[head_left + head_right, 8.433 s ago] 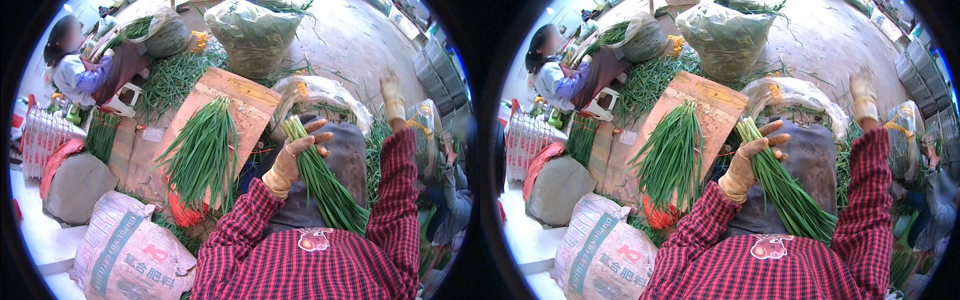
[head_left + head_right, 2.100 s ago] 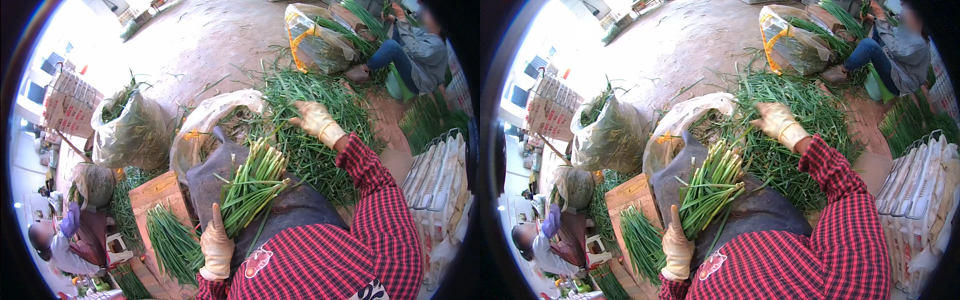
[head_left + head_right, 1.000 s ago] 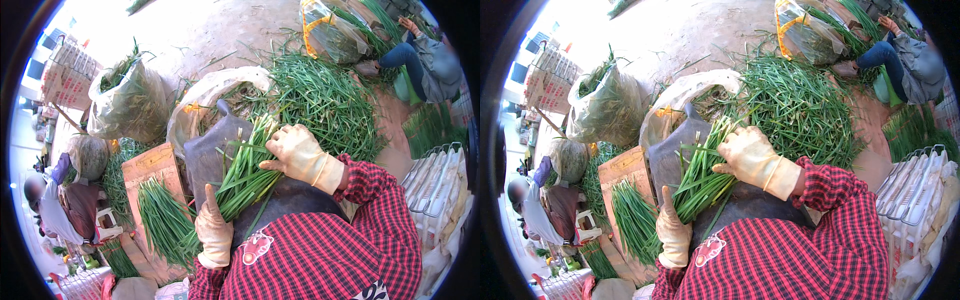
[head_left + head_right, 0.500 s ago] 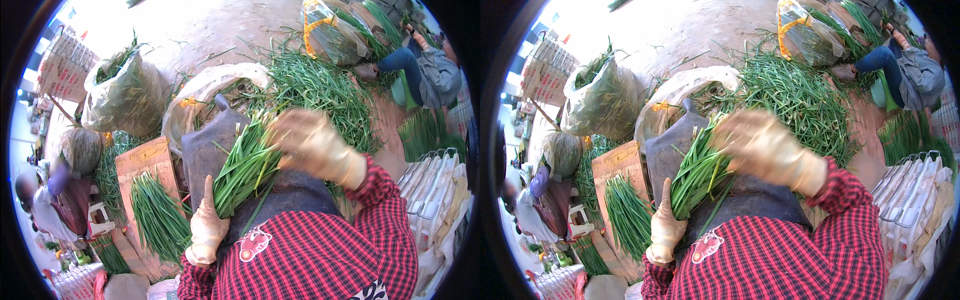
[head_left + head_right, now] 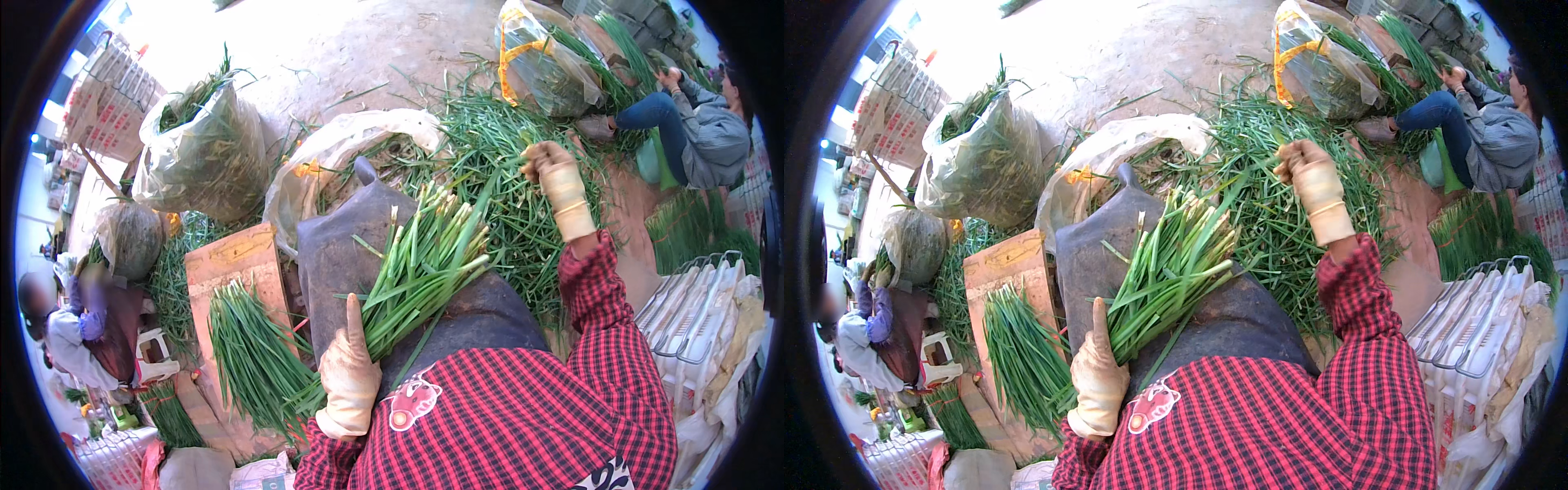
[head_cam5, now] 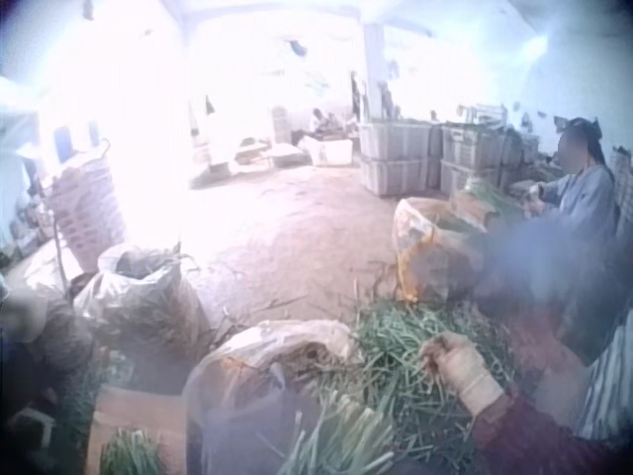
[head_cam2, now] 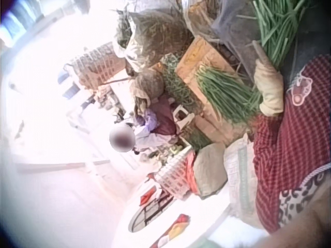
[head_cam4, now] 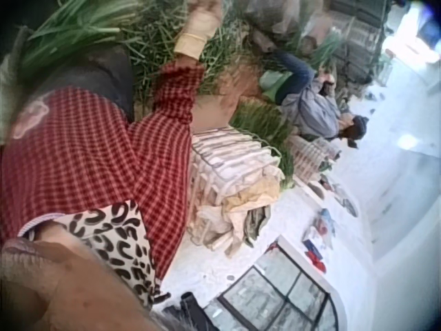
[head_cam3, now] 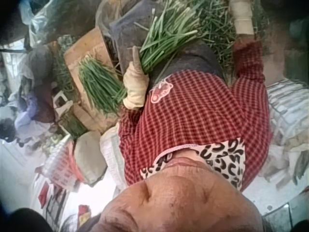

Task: The person sorts and bundles green onions by hand, removing loose leaves and tying a bunch with a red plastic tie.

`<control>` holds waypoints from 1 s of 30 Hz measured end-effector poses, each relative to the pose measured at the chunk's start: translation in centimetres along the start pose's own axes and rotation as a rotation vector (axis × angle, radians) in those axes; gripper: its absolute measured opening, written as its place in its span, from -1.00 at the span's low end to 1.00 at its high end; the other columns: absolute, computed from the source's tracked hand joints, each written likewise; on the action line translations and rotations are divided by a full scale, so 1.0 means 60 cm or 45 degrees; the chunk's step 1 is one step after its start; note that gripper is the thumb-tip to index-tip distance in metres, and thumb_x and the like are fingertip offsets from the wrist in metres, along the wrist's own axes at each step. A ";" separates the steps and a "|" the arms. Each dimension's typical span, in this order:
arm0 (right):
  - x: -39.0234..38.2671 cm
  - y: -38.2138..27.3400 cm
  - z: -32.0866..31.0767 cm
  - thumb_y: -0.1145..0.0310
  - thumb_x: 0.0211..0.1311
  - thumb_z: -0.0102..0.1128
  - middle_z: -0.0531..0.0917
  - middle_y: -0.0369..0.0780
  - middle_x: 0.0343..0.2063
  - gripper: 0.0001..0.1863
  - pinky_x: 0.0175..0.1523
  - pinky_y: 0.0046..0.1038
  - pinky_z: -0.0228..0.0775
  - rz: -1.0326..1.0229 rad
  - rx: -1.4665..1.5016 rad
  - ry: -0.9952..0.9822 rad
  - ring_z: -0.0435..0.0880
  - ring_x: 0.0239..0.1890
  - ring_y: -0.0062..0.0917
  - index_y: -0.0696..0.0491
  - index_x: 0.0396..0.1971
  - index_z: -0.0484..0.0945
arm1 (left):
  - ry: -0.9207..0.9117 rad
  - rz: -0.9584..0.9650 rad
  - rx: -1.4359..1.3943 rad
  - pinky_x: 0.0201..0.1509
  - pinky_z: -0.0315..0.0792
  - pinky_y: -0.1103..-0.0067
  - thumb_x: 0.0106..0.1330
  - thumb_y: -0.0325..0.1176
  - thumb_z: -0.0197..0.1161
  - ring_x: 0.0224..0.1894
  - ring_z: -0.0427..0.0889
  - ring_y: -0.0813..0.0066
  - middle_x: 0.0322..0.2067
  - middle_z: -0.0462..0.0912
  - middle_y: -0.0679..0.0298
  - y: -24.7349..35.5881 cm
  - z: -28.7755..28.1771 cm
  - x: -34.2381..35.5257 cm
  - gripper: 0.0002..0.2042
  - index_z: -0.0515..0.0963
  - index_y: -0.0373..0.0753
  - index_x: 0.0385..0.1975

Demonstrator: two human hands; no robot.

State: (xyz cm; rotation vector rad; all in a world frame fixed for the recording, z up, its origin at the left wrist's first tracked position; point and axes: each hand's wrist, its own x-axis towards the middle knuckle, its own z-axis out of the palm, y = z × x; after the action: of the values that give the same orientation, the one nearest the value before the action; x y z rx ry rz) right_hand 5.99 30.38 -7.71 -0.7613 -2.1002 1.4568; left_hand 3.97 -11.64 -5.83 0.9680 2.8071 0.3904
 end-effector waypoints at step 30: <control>0.081 0.073 0.005 -0.04 0.22 0.16 0.68 -0.08 -0.25 -0.59 0.05 -0.25 0.47 -0.415 -1.947 0.196 0.65 -0.12 -0.21 -0.04 -0.13 0.62 | 0.117 0.161 0.125 -0.39 0.47 0.28 0.06 -0.57 0.10 -0.39 0.58 0.17 -0.26 0.54 0.16 -0.002 0.021 -0.010 -0.14 0.06 0.31 0.40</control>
State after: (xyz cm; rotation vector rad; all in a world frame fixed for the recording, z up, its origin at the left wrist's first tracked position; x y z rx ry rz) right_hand 2.98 34.71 -11.61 -0.8315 -2.7426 -0.6042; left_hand 4.67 -11.85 -7.04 1.1815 2.8795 0.3228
